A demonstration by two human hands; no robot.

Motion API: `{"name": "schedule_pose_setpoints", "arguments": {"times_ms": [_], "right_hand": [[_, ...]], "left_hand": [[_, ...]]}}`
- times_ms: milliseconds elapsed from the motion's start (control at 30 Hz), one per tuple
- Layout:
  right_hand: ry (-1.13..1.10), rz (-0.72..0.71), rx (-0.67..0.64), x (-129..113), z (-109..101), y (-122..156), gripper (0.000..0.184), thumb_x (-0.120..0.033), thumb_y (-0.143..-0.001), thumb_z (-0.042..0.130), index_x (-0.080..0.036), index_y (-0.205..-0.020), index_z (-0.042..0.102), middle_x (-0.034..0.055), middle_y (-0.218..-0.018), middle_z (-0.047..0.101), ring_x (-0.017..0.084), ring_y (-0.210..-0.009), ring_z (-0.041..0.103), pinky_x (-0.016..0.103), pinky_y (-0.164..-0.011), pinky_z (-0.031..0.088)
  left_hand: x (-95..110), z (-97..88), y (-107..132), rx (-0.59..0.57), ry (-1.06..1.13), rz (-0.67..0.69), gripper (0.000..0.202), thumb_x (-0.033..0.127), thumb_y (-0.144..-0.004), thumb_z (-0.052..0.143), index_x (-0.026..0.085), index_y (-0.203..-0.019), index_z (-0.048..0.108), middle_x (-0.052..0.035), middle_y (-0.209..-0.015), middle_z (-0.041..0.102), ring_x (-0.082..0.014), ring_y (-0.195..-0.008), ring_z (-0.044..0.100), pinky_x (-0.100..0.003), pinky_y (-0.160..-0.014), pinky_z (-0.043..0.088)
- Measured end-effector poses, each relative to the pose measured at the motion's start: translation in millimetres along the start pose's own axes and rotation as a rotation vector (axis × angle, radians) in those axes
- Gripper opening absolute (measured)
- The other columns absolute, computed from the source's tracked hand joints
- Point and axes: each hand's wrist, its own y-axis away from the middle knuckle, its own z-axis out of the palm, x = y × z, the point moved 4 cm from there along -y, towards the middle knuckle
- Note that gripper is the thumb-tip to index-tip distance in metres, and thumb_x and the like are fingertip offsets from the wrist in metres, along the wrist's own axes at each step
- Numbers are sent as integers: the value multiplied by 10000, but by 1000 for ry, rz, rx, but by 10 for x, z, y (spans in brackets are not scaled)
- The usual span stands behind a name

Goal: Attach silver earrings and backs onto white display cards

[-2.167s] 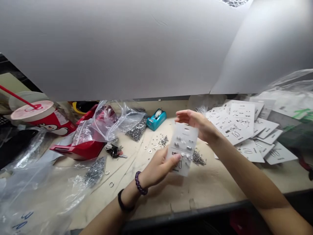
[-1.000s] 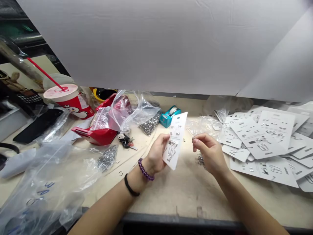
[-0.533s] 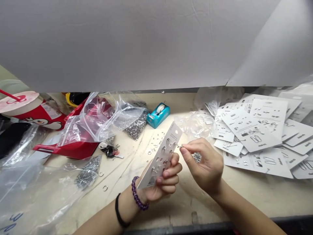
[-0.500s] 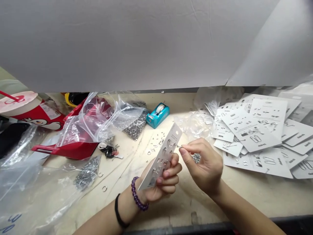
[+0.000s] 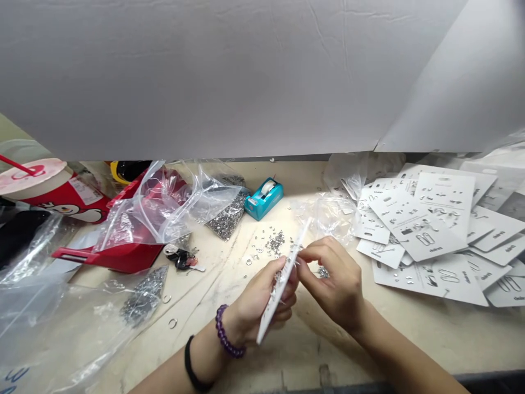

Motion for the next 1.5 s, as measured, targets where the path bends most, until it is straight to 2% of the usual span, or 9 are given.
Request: {"name": "schedule_pose_setpoints", "arguments": {"times_ms": [67, 133, 400, 500, 633, 833, 1067, 1300, 1500], "right_hand": [[0, -44, -10, 22, -18, 4, 96, -78, -753, 576, -147, -820, 580, 50, -689, 593, 163, -639, 532, 290, -531, 446], [-31, -68, -13, 48, -28, 13, 149, -78, -740, 598, -155, -867, 588, 58, -731, 616, 176, -670, 559, 297, -538, 470], [-294, 157, -47, 158, -11, 43, 293, -97, -708, 650, -235, -966, 632, 34, -871, 670, 198, -775, 633, 295, -618, 533], [-553, 324, -145, 236, 43, 57, 253, -139, -753, 621, -282, -958, 654, 11, -896, 686, 188, -793, 646, 302, -666, 547], [-910, 634, -316, 332, 177, 127, 123, -243, -763, 631, -260, -874, 683, 19, -837, 701, 194, -753, 657, 339, -695, 551], [-1077, 831, -367, 315, 247, 114, 180, -297, -638, 741, -233, -796, 683, 29, -829, 700, 222, -779, 647, 369, -721, 537], [-1106, 850, -414, 311, 254, 86, 180, -328, -627, 739, -223, -755, 667, 29, -782, 686, 214, -784, 634, 319, -624, 532], [-1086, 838, -441, 375, 257, 120, 207, -367, -633, 728, -187, -652, 627, 14, -624, 645, 167, -596, 607, 286, -535, 511], [-1110, 859, -402, 397, 277, 118, 200, -353, -654, 718, -195, -750, 643, 33, -795, 673, 187, -735, 624, 307, -630, 521]], "left_hand": [[83, -35, 15, 127, -180, 158, 344, 441, -826, 445, 159, -633, 482, 51, -454, 401, -51, -387, 317, -170, -397, 276], [157, -47, 44, 180, -328, 278, 321, 449, -818, 465, 160, -692, 522, 30, -543, 499, -75, -487, 405, -194, -489, 353], [264, -14, 138, 161, -564, 417, 334, 470, -843, 394, 163, -779, 510, -3, -698, 577, -111, -600, 487, -230, -562, 403], [286, -13, 156, 166, -624, 459, 329, 459, -850, 384, 161, -776, 499, -6, -721, 562, -119, -652, 495, -233, -601, 409], [298, -16, 172, 190, -687, 477, 340, 464, -851, 371, 161, -733, 470, -2, -706, 533, -114, -636, 465, -237, -593, 390], [307, -34, 175, 221, -799, 489, 350, 476, -841, 368, 168, -696, 449, -3, -670, 503, -129, -624, 460, -258, -578, 367], [320, -84, 126, 221, -830, 489, 361, 484, -831, 385, 163, -683, 457, -6, -666, 499, -131, -633, 465, -259, -582, 366], [325, -101, 112, 204, -799, 474, 359, 486, -822, 417, 155, -697, 479, -1, -652, 499, -118, -605, 463, -243, -550, 359], [342, -85, 120, 208, -828, 503, 371, 483, -820, 423, 158, -644, 456, 12, -622, 463, -99, -569, 423, -224, -514, 331]]}}
